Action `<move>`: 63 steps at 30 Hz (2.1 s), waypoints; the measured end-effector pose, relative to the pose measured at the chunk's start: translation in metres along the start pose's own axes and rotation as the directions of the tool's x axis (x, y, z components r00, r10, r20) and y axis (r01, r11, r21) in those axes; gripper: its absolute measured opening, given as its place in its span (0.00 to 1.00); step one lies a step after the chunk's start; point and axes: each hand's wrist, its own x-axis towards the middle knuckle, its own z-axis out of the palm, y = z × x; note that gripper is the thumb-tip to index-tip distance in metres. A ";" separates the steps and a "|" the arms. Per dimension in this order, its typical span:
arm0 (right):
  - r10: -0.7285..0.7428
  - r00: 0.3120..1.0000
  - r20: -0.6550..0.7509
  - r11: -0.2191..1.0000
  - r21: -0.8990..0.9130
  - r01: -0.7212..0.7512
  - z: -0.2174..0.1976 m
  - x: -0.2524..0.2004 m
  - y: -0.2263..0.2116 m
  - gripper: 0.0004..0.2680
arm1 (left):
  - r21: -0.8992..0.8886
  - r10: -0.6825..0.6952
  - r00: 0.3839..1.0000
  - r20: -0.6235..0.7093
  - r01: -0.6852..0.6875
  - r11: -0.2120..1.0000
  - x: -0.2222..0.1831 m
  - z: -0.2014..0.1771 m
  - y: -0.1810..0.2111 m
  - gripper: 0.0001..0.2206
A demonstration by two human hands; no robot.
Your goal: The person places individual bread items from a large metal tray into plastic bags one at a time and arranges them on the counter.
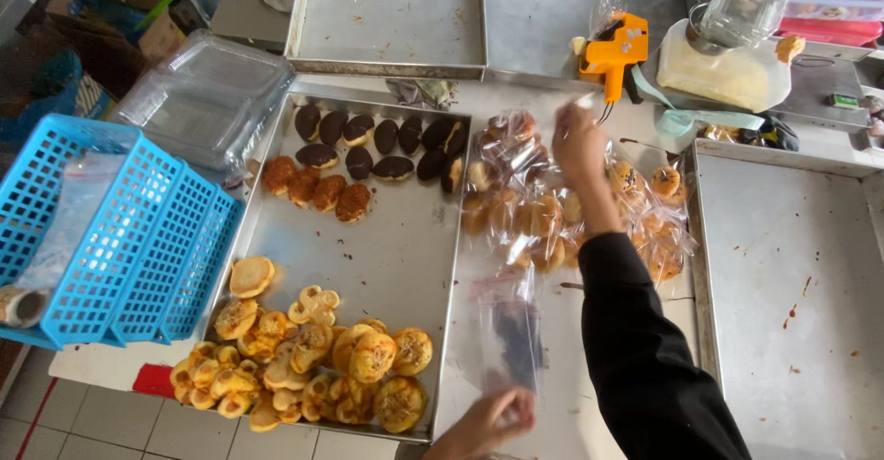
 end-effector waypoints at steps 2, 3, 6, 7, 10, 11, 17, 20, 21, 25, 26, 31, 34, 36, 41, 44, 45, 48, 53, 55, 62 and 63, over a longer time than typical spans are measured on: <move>-0.017 0.983 0.185 0.998 0.059 0.007 0.037 -0.031 0.024 0.10 | 0.003 -0.141 0.990 0.011 0.141 0.990 -0.022 -0.010 -0.026 0.14; -0.112 0.973 0.201 0.987 0.134 0.086 0.042 -0.050 0.031 0.15 | 0.043 -0.215 0.975 -0.047 0.217 0.975 -0.032 -0.021 -0.022 0.15; -0.145 0.987 0.068 0.930 0.351 0.112 0.046 -0.092 0.014 0.15 | 0.106 -0.443 0.855 -0.270 0.483 0.869 -0.059 -0.057 -0.011 0.15; -0.143 0.989 0.049 0.909 0.401 0.112 0.045 -0.097 0.000 0.13 | 0.092 -0.504 0.790 -0.349 0.564 0.821 -0.062 -0.067 -0.008 0.15; -0.189 0.981 0.051 0.815 0.566 0.127 0.059 -0.095 -0.045 0.12 | -0.021 -0.608 0.566 -0.557 0.722 0.691 -0.084 -0.092 -0.007 0.15; -0.218 0.974 0.055 0.772 0.620 0.138 0.070 -0.086 -0.056 0.13 | -0.076 -0.615 0.494 -0.615 0.738 0.670 -0.105 -0.101 -0.009 0.15; 0.024 1.000 -0.012 0.947 0.320 -0.019 0.216 0.035 -0.075 0.14 | -0.013 -0.152 0.417 -0.896 0.317 0.948 -0.173 -0.225 0.022 0.16; 0.080 0.996 0.040 0.997 -0.016 -0.079 0.257 0.091 -0.070 0.16 | 0.460 0.452 0.378 -0.808 -0.073 0.885 -0.046 -0.324 0.067 0.14; 0.182 0.978 0.106 0.983 -0.044 -0.179 0.267 0.101 -0.073 0.16 | 0.579 0.530 0.390 -0.753 0.009 0.816 0.002 -0.360 0.079 0.14; 0.419 0.886 0.198 0.906 -0.152 -0.395 0.291 0.116 -0.079 0.16 | 0.820 0.692 0.453 -0.562 0.197 0.537 0.209 -0.476 0.108 0.22; 0.450 0.872 0.194 0.893 -0.129 -0.432 0.295 0.113 -0.082 0.18 | 0.775 0.582 0.529 -0.617 0.283 0.565 0.248 -0.494 0.107 0.23; 0.453 0.884 0.112 0.886 -0.165 -0.433 0.315 0.118 -0.095 0.17 | 0.716 0.118 0.760 -0.640 0.532 0.452 0.356 -0.533 0.092 0.28; 0.326 0.943 0.071 0.937 -0.156 -0.313 0.321 0.119 -0.085 0.11 | 0.706 0.295 0.723 -0.625 0.362 0.608 0.374 -0.534 0.085 0.16; 0.283 0.957 0.065 0.946 -0.186 -0.267 0.322 0.118 -0.084 0.07 | 0.697 0.370 0.702 -0.609 0.251 0.672 0.377 -0.532 0.084 0.11; 0.235 0.935 0.266 0.942 -0.299 -0.152 0.302 0.123 -0.089 0.06 | 0.784 0.342 0.805 -0.485 0.226 0.579 0.371 -0.538 0.092 0.08; 0.054 0.944 0.327 0.991 -0.131 -0.012 0.257 0.109 -0.100 0.12 | 0.811 0.181 0.913 -0.367 0.218 0.543 0.356 -0.552 0.095 0.13; -0.064 0.972 0.225 0.996 0.070 0.049 0.239 0.086 -0.100 0.18 | 0.863 0.102 0.928 -0.358 0.288 0.415 0.347 -0.553 0.098 0.13; -0.264 0.963 0.047 0.896 0.381 0.227 0.131 -0.040 -0.109 0.21 | 0.912 0.488 0.806 -0.337 0.150 0.382 0.281 -0.510 0.103 0.21; 0.063 0.998 0.028 0.989 0.134 -0.066 0.017 -0.276 -0.103 0.15 | 0.683 0.503 0.765 -0.402 -0.115 0.721 0.117 -0.362 0.171 0.13; 0.036 0.994 0.103 0.999 -0.035 -0.033 0.016 -0.338 -0.083 0.20 | 0.694 0.586 0.759 -0.285 -0.258 0.672 0.088 -0.318 0.169 0.12; 0.097 0.976 0.196 0.979 -0.195 -0.058 0.043 -0.412 -0.038 0.21 | 0.383 0.282 0.812 -0.510 -0.079 0.920 0.021 -0.160 0.086 0.15; 0.103 0.977 0.185 0.977 -0.204 -0.065 0.042 -0.419 -0.040 0.21 | 0.344 0.193 0.838 -0.511 -0.007 0.939 0.014 -0.134 0.074 0.17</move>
